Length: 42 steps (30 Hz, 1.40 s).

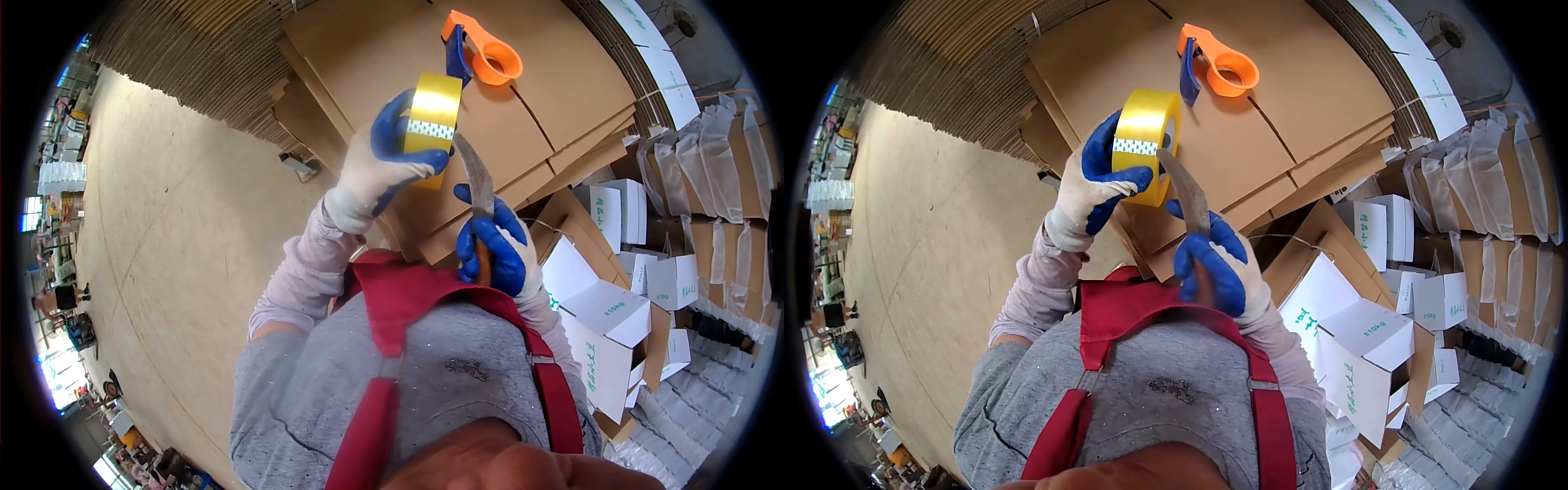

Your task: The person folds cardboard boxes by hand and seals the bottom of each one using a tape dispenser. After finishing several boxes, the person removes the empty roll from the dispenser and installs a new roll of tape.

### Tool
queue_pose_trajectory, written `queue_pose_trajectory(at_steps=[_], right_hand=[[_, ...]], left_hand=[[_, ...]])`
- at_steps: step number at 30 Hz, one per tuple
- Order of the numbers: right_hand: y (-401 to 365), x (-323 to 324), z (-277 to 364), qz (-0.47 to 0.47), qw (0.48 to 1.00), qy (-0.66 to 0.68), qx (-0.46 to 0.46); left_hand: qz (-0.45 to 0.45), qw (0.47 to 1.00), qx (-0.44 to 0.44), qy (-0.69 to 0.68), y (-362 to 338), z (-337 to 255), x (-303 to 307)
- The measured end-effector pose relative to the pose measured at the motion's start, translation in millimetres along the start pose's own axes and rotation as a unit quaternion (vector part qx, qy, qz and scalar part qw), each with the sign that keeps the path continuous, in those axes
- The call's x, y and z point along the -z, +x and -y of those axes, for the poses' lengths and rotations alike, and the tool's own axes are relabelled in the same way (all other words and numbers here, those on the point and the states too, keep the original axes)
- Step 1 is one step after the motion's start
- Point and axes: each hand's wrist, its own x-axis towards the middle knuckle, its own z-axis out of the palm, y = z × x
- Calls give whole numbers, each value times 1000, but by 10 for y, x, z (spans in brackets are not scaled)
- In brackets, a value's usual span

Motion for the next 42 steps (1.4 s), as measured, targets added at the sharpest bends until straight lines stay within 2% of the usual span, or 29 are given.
queue_pose_trajectory(at_steps=[2, 4, 5, 7, 10, 11, 15, 18, 20, 22, 24, 25, 29, 31, 32, 34, 35, 37, 38, 40, 42], right_hand=[[-23, 54, 91, -7, 1000, -30, 4], [-80, 126, 262, -39, 987, -155, 1], [-98, 134, 387, -8, 984, -178, -22], [-97, 187, 436, 9, 984, -178, -23], [-112, 174, 451, 18, 982, -180, -44], [-111, 151, 442, 11, 981, -180, -65], [-62, 161, 324, 6, 988, -151, -36], [-55, 200, 328, 10, 990, -133, -46], [-64, 244, 380, 51, 993, -34, -100], [-48, 248, 323, 52, 995, -16, -89], [-31, 249, 245, 129, 983, 91, -94], [-12, 227, 210, 122, 985, 87, -88], [18, 181, 304, 124, 987, 60, -86], [-6, 189, 385, 102, 993, 25, -47], [-6, 201, 428, 104, 993, 24, -46], [5, 212, 516, 104, 993, 21, -47], [-9, 175, 576, 77, 997, -7, -15], [63, 311, 730, 32, 994, -53, 95], [164, 404, 831, -7, 985, -83, 150], [505, 520, 1095, -148, 951, -207, 176], [1038, 1023, 1377, -138, 919, -340, 145]], left_hand=[[13, 999, -2, 42, 4, -39, 0], [26, 996, -2, 84, 15, -48, 2], [38, 990, -1, 134, 27, -36, 1], [56, 982, -2, 183, 46, -12, -16], [75, 953, -76, 285, 64, 35, -39], [78, 953, -77, 284, 72, 61, -36], [72, 941, -104, 315, 110, 83, -17], [83, 942, -83, 315, 82, 10, -58], [93, 945, -67, 306, 89, -16, -60], [116, 958, -58, 254, 117, 9, -33], [150, 951, -69, 260, 93, -51, -82], [183, 943, -78, 265, 78, -93, -100], [195, 929, -92, 300, 86, -170, -44], [226, 935, -108, 253, 126, -116, 41], [225, 934, -110, 254, 119, -120, 37], [162, 966, -18, 200, 68, -157, -8], [163, 966, -20, 202, 32, -174, -7], [110, 992, 35, 49, -8, -206, 9], [115, 992, 31, 47, -22, -207, 38], [56, 997, -29, 46, -50, -204, 130], [18, 999, -18, 28, -73, -279, 143]])
